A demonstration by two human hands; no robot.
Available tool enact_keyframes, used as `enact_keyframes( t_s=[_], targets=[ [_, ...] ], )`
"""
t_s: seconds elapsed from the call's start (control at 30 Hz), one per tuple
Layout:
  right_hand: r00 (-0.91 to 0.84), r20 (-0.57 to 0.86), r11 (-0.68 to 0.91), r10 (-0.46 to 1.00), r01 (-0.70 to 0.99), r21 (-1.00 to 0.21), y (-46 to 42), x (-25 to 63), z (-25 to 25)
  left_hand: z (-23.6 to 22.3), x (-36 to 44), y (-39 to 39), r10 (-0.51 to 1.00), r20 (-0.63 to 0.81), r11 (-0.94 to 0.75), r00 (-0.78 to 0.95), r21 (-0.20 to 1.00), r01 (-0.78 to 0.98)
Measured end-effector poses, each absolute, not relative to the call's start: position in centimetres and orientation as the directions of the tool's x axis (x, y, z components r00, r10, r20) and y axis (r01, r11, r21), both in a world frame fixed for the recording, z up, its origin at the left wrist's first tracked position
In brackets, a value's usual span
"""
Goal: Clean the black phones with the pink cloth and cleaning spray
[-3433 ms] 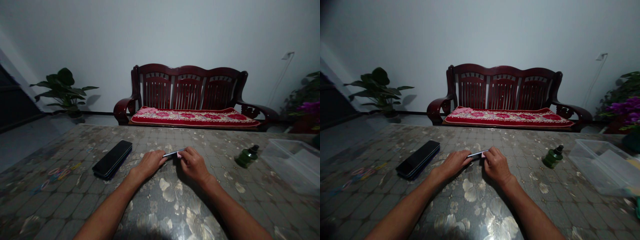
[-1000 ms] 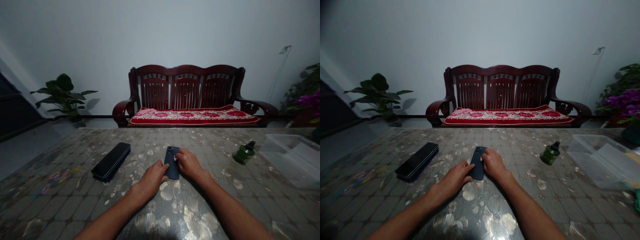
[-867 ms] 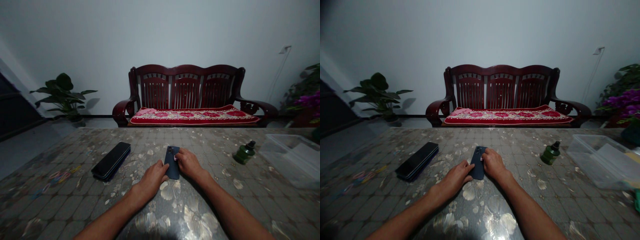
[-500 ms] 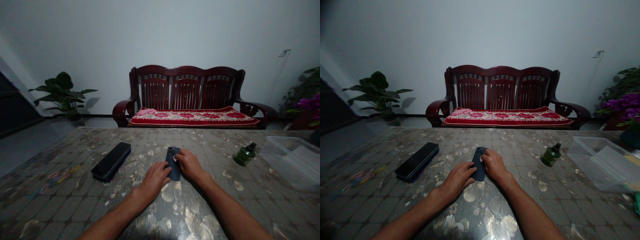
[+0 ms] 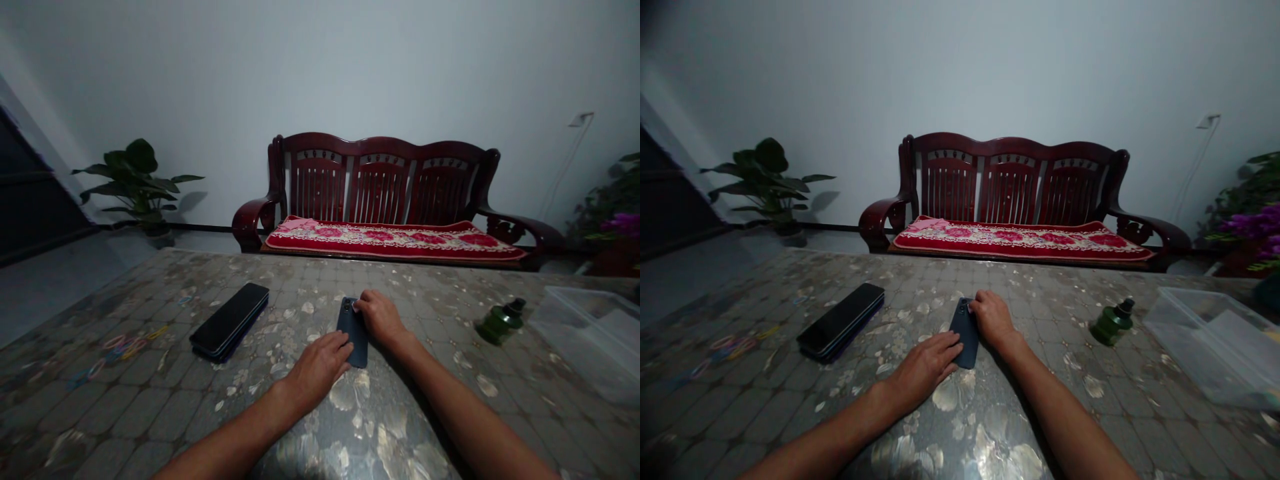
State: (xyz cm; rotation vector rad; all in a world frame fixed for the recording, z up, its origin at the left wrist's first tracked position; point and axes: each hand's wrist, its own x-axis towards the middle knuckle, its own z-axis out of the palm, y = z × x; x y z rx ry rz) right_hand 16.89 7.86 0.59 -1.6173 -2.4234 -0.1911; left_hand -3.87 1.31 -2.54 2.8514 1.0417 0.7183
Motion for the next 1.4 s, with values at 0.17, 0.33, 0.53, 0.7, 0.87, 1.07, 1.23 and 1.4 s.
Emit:
enact_keyframes(
  t_s=[0.17,0.33,0.53,0.7,0.87,1.07,1.23,1.4],
  targets=[
    [-0.346,0.256,0.36,0.903,0.933,-0.011,8.5,16.6,0.6,-2.3,-3.7,1.2,0.623,0.408,-0.772,0.667,0.181,0.61],
    [-0.417,0.245,0.437,0.875,0.899,-0.033,7.3,16.9,0.6,-3.1,-3.7,1.4,0.627,0.403,-0.77,0.667,0.187,0.61],
    [-0.347,0.238,0.366,0.907,0.93,-0.04,8.3,16.9,0.8,-3.0,-3.6,1.3,0.633,0.411,-0.765,0.656,0.204,0.61],
    [-0.342,0.219,0.365,0.914,0.928,-0.078,8.6,16.6,0.9,-2.9,-3.4,1.0,0.625,0.413,-0.773,0.662,0.208,0.6],
    [-0.475,0.189,0.5,0.859,0.857,-0.121,7.4,17.2,1.4,-3.1,-3.4,0.9,0.617,0.425,-0.777,0.662,0.197,0.598],
    [-0.386,0.242,0.433,0.89,0.883,-0.182,7.6,17.7,0.8,-3.2,-3.7,1.0,0.592,0.441,-0.795,0.675,0.177,0.581],
    [-0.524,0.286,0.587,0.802,0.78,-0.217,6.2,17.6,0.0,-2.9,-3.8,0.9,0.577,0.42,-0.807,0.7,0.16,0.569],
    [-0.469,0.331,0.548,0.819,0.812,-0.203,5.0,17.1,-0.1,-2.2,-3.9,0.9,0.58,0.389,-0.808,0.715,0.169,0.564]
  ],
)
